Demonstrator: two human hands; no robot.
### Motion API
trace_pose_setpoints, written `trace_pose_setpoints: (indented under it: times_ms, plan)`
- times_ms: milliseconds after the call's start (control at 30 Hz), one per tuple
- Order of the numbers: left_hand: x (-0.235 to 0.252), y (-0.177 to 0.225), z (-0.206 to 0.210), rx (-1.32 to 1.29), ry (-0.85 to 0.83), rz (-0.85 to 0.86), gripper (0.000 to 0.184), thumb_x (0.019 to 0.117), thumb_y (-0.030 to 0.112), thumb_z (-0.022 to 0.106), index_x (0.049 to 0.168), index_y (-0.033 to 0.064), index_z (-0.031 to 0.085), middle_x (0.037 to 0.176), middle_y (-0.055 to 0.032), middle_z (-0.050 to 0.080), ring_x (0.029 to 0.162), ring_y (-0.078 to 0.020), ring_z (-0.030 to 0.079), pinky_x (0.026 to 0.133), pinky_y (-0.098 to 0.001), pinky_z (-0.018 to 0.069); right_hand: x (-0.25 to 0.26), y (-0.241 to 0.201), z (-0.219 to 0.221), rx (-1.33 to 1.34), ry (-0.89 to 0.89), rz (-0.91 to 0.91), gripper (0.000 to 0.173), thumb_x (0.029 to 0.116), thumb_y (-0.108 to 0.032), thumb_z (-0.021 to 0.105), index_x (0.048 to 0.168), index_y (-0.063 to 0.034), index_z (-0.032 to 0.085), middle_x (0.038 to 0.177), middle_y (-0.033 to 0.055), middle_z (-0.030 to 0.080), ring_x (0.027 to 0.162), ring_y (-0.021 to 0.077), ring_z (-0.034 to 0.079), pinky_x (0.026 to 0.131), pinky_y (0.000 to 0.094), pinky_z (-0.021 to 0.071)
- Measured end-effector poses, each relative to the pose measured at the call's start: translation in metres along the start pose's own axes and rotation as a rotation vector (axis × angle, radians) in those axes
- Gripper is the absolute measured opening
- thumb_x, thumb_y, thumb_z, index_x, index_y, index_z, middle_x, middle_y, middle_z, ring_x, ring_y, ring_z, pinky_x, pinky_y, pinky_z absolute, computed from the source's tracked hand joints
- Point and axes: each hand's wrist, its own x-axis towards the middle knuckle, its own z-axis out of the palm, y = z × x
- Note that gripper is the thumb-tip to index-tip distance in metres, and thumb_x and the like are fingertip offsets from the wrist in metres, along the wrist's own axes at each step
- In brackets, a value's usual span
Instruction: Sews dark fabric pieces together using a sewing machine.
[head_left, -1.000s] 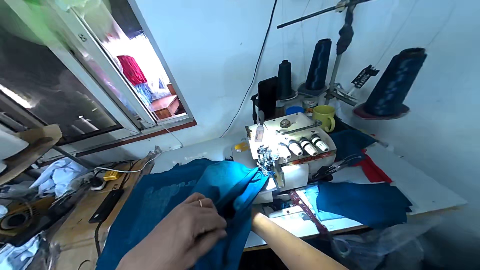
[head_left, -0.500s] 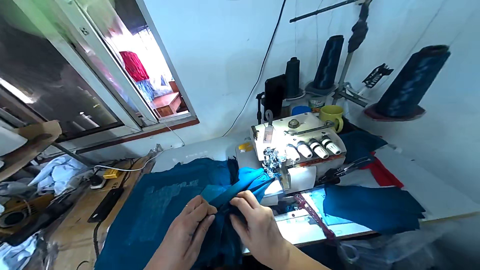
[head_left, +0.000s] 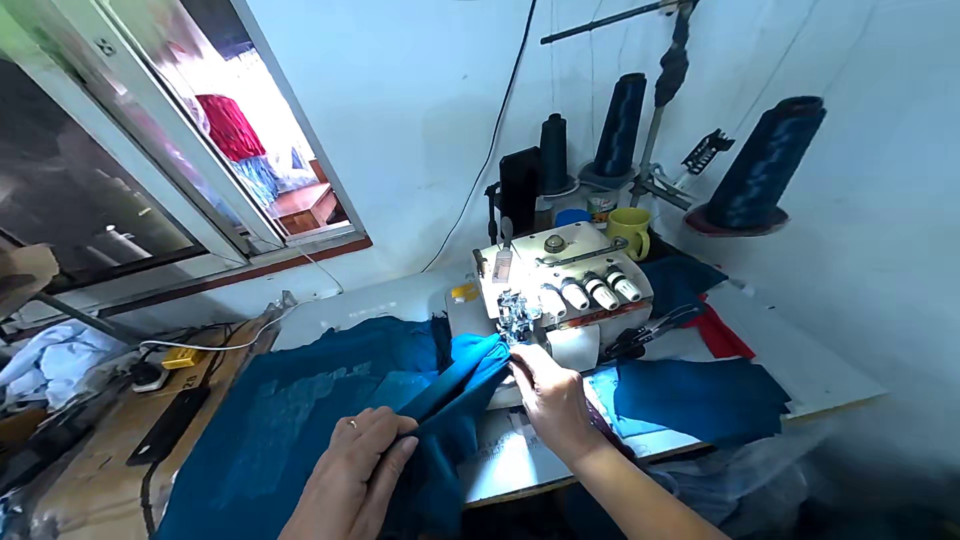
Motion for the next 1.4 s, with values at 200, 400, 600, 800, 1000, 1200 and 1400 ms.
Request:
trace_pose_setpoints:
  times_ms: [200, 400, 600, 800, 1000, 1200, 1400]
  plan:
    - [0.001, 0.002, -0.002, -0.004, 0.026, -0.037, 0.034, 0.1063, 0.030, 0.046, 0.103, 0.0066, 0.070, 0.089, -0.0016, 0.067, 0.088, -0.0095, 0.061, 0.087, -0.0317, 0.0460, -0.003, 0.003, 0.008, 0.052, 0.089, 0.008, 0.014, 0.0926, -0.009, 0.064, 0.097, -0.0057, 0.077, 0.087, 0.0050, 0.074, 0.068, 0.0153, 0.070, 0.058, 0.0324, 0.0572]
    - [-0.002, 0.001, -0.001, -0.024, 0.012, -0.053, 0.033, 0.1063, 0.028, 0.047, 0.102, 0.0059, 0.070, 0.088, -0.0014, 0.066, 0.087, -0.0089, 0.061, 0.089, -0.0326, 0.0453, -0.006, 0.006, 0.013, 0.038, 0.143, -0.043, 0.019, 0.0882, -0.006, 0.067, 0.100, -0.0070, 0.081, 0.091, 0.0068, 0.075, 0.072, 0.0169, 0.071, 0.058, 0.0324, 0.0559]
    - [-0.003, -0.007, 0.003, -0.030, 0.048, -0.099, 0.032, 0.1046, 0.027, 0.048, 0.103, 0.0067, 0.072, 0.089, 0.0011, 0.069, 0.087, -0.0050, 0.062, 0.087, -0.0291, 0.0478, -0.007, 0.009, 0.013, 0.098, 0.151, -0.021, 0.015, 0.0904, -0.008, 0.064, 0.093, -0.0041, 0.078, 0.088, 0.0065, 0.074, 0.073, 0.0146, 0.071, 0.063, 0.0299, 0.0583]
    - [0.010, 0.016, -0.004, -0.264, -0.133, 0.224, 0.028, 0.1065, 0.024, 0.052, 0.098, 0.0043, 0.069, 0.086, -0.0061, 0.068, 0.092, -0.0104, 0.063, 0.108, -0.0316, 0.0363, -0.002, 0.006, 0.010, 0.031, 0.140, 0.003, 0.014, 0.0911, -0.008, 0.062, 0.094, -0.0027, 0.075, 0.085, 0.0075, 0.072, 0.067, 0.0166, 0.069, 0.056, 0.0315, 0.0562]
    - [0.009, 0.066, 0.042, -0.241, -0.283, 0.404, 0.024, 0.1023, 0.013, 0.053, 0.093, 0.0027, 0.073, 0.078, -0.0100, 0.068, 0.079, -0.0236, 0.065, 0.087, -0.0371, 0.0483, -0.027, 0.014, -0.015, 0.033, -0.010, -0.137, 0.029, 0.0907, -0.008, 0.060, 0.112, -0.0121, 0.079, 0.104, 0.0087, 0.073, 0.083, 0.0184, 0.071, 0.066, 0.0339, 0.0587]
    - [-0.005, 0.084, 0.099, -0.106, -0.272, 0.464, 0.021, 0.1003, 0.014, 0.055, 0.089, 0.0058, 0.072, 0.076, -0.0071, 0.067, 0.074, -0.0232, 0.064, 0.074, -0.0360, 0.0484, -0.057, 0.021, -0.029, -0.016, 0.046, -0.180, 0.030, 0.0978, -0.009, 0.053, 0.107, -0.0157, 0.080, 0.096, 0.0069, 0.076, 0.081, 0.0161, 0.070, 0.069, 0.0278, 0.0549]
    - [0.006, 0.080, 0.096, -0.042, -0.311, 0.460, 0.022, 0.1004, 0.014, 0.055, 0.087, 0.0071, 0.072, 0.071, -0.0056, 0.065, 0.068, -0.0218, 0.062, 0.068, -0.0345, 0.0471, -0.056, 0.020, -0.024, -0.064, 0.047, -0.133, 0.029, 0.0959, -0.007, 0.055, 0.107, -0.0162, 0.080, 0.093, 0.0045, 0.076, 0.077, 0.0160, 0.070, 0.065, 0.0283, 0.0548]
